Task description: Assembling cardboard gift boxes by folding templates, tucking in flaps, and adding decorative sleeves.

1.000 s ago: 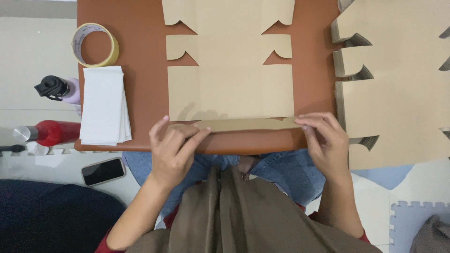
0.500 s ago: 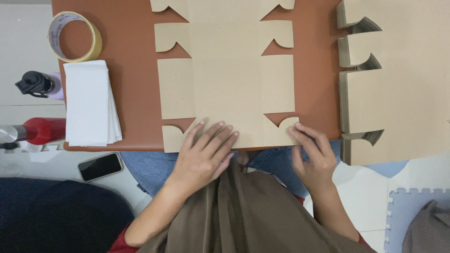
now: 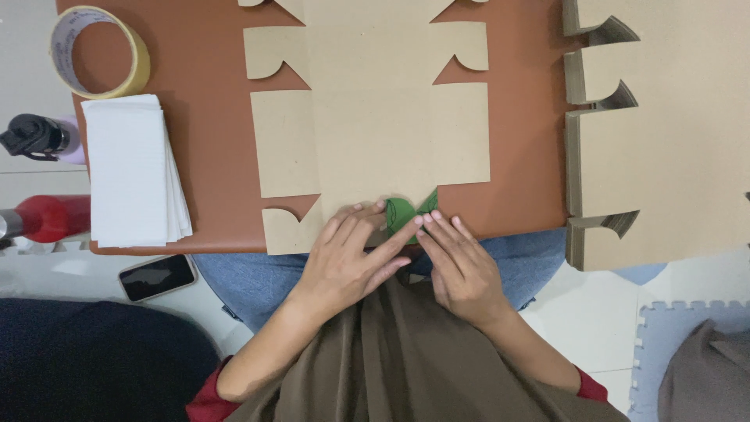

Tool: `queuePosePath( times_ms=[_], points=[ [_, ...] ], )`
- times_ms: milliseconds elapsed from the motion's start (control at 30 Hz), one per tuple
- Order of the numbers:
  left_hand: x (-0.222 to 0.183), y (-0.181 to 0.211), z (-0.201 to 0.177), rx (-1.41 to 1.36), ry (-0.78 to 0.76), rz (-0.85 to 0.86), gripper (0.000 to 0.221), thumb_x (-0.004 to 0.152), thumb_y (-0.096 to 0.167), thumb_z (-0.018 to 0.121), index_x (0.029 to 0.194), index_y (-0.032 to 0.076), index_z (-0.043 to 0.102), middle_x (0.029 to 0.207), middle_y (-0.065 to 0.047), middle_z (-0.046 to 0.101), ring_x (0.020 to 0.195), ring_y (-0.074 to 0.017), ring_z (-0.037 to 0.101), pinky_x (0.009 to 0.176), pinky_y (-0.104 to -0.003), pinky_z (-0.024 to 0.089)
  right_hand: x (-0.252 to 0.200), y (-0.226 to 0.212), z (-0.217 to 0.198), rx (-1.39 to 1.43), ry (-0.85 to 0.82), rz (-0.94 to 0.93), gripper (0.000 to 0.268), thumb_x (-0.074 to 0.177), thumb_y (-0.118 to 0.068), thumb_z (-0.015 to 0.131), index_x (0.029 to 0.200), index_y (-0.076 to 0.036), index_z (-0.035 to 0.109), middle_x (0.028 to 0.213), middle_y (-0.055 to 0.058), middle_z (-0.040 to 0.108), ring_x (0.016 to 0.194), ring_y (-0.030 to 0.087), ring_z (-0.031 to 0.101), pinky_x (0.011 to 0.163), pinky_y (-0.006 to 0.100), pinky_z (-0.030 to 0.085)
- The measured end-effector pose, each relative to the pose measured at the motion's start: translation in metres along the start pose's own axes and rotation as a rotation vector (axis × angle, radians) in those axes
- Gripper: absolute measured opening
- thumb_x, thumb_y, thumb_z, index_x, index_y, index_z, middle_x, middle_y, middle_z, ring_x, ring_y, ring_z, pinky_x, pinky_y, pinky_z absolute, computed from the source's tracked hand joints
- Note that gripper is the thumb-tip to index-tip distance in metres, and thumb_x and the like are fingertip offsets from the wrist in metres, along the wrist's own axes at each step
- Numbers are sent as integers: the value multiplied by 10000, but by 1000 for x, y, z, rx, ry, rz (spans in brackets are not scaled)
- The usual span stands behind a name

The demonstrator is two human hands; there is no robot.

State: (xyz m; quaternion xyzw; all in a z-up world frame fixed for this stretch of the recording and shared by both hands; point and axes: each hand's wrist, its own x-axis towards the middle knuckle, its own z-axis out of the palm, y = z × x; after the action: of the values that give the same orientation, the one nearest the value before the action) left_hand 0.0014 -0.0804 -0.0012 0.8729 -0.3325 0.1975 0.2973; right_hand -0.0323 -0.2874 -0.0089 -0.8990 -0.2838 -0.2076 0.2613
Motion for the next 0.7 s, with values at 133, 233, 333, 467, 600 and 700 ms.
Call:
queuePosePath(
  times_ms=[133,233,333,467,600,700],
  points=[
    [-6,-2,11,19,20,-28,359,946,354,690,1215,119,727,1112,-158,650,1055,-317,674,974,-447,529,13,2,0,-30,-36,47,330,940,59,529,1227,14,686,1324,196,662,1248,335,625,1090,452,458],
    [-8,-2,13,73,46,-47,282,944,287,709,1175,129,738,1141,-164,631,1000,-327,660,926,-441,542,25,3,-4,-39,-47,71,318,942,66,544,1217,-1,691,1302,175,676,1226,317,641,1063,428,492],
    [-8,0,11,79,38,-62,268,956,285,693,1172,133,742,1113,-144,632,972,-310,652,900,-440,542,40,1,-10,-7,-104,135,285,910,65,598,1168,13,706,1253,205,702,1196,346,660,1037,441,510],
    [-11,1,5,116,32,-56,251,963,300,675,1149,145,740,1073,-122,646,961,-280,648,963,-441,520,48,-3,-11,-27,-103,166,249,903,19,668,1147,7,720,1238,212,710,1175,339,673,1025,436,519],
    [-12,-5,-25,178,-7,-36,233,924,279,720,1121,157,747,1069,-95,655,958,-263,643,949,-426,520,47,-3,-11,-6,-101,192,233,914,-24,710,1146,-1,722,1229,210,714,1182,337,670,1023,437,518],
    [-24,-16,-57,303,-77,-76,225,920,292,725,1099,158,745,1035,-73,652,912,-259,641,861,-417,516,42,-1,-7,8,-71,198,232,916,-26,712,1148,-15,728,1226,191,719,1179,333,670,1020,435,520]
  ],
)
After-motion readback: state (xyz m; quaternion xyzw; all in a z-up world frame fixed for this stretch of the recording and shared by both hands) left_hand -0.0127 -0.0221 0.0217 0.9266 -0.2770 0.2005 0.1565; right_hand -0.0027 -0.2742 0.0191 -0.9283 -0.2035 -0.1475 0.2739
